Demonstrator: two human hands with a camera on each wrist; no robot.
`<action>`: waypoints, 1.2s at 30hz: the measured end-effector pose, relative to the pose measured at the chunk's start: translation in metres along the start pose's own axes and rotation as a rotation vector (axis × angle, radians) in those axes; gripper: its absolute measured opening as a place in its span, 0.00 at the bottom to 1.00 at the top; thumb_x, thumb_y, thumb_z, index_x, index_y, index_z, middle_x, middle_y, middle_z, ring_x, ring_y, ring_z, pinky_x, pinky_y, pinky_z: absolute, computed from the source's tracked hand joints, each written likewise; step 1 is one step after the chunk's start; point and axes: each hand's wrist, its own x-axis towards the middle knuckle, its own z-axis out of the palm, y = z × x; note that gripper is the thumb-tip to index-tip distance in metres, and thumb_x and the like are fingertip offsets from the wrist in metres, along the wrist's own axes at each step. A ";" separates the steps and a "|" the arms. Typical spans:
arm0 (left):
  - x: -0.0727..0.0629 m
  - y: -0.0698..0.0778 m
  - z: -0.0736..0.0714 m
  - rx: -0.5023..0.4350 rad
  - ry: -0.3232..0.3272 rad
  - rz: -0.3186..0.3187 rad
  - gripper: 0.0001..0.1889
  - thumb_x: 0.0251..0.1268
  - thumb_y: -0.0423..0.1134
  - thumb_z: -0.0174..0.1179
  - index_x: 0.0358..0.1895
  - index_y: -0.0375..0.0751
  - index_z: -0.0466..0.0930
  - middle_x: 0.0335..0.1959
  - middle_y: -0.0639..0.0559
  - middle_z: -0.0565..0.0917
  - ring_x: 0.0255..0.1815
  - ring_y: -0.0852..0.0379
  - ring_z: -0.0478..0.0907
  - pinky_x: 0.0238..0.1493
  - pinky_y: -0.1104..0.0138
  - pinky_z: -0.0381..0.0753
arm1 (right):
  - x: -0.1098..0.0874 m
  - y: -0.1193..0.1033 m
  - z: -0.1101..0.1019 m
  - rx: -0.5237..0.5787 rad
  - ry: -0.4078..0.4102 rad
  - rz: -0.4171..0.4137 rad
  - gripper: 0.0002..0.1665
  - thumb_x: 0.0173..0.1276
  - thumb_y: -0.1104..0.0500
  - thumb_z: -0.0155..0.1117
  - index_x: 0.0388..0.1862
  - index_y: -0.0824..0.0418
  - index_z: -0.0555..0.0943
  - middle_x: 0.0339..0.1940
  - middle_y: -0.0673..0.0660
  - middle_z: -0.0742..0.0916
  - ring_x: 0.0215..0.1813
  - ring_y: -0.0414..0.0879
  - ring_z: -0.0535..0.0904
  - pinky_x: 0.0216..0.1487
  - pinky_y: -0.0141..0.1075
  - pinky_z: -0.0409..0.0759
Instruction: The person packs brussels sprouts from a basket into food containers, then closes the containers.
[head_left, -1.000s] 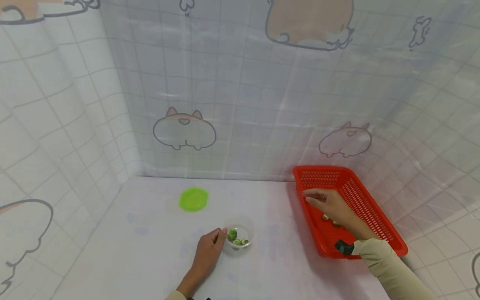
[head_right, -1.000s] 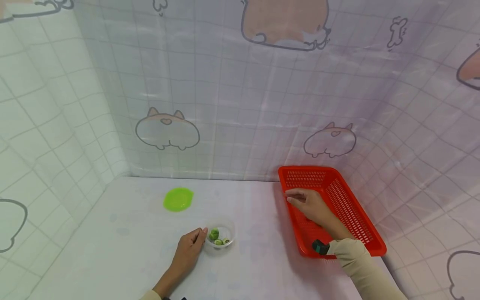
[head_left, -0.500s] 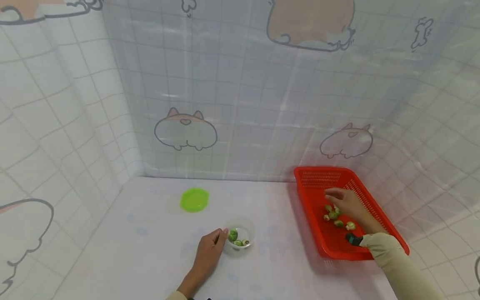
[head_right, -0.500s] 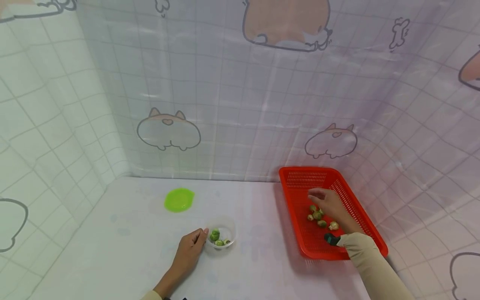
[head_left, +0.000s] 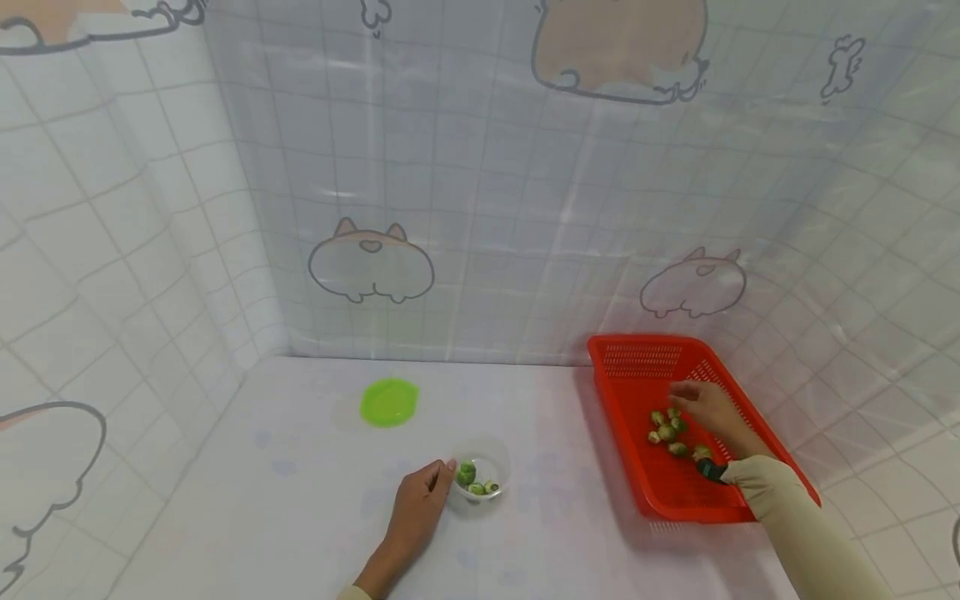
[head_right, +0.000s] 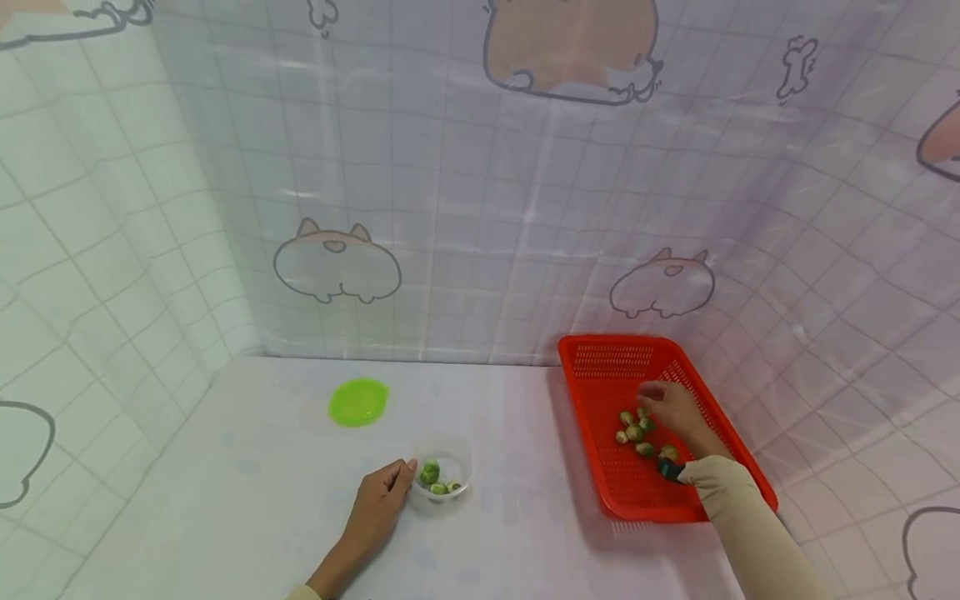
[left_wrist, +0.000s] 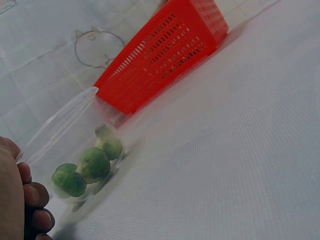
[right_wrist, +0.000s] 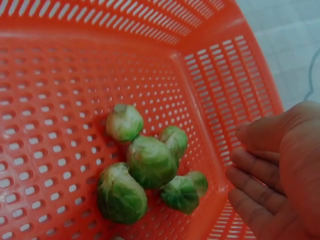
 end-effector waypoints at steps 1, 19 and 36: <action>0.000 0.000 0.000 -0.001 -0.002 -0.002 0.27 0.75 0.63 0.51 0.20 0.49 0.67 0.14 0.59 0.65 0.17 0.63 0.62 0.21 0.70 0.62 | 0.000 0.001 0.000 -0.006 -0.004 0.002 0.22 0.75 0.59 0.63 0.60 0.75 0.77 0.53 0.72 0.85 0.53 0.64 0.82 0.45 0.46 0.83; -0.001 0.002 -0.001 -0.006 0.004 -0.001 0.27 0.75 0.62 0.51 0.19 0.48 0.67 0.14 0.59 0.64 0.17 0.63 0.61 0.20 0.70 0.60 | 0.012 0.021 0.006 -0.081 -0.062 0.032 0.22 0.70 0.62 0.65 0.55 0.77 0.79 0.50 0.73 0.85 0.50 0.65 0.82 0.48 0.54 0.82; 0.002 0.000 0.000 -0.011 -0.007 0.000 0.26 0.77 0.59 0.52 0.20 0.48 0.67 0.14 0.59 0.65 0.17 0.63 0.61 0.20 0.70 0.61 | 0.018 0.027 0.013 -0.119 -0.116 0.073 0.19 0.67 0.66 0.64 0.54 0.77 0.80 0.48 0.73 0.85 0.47 0.62 0.83 0.46 0.55 0.81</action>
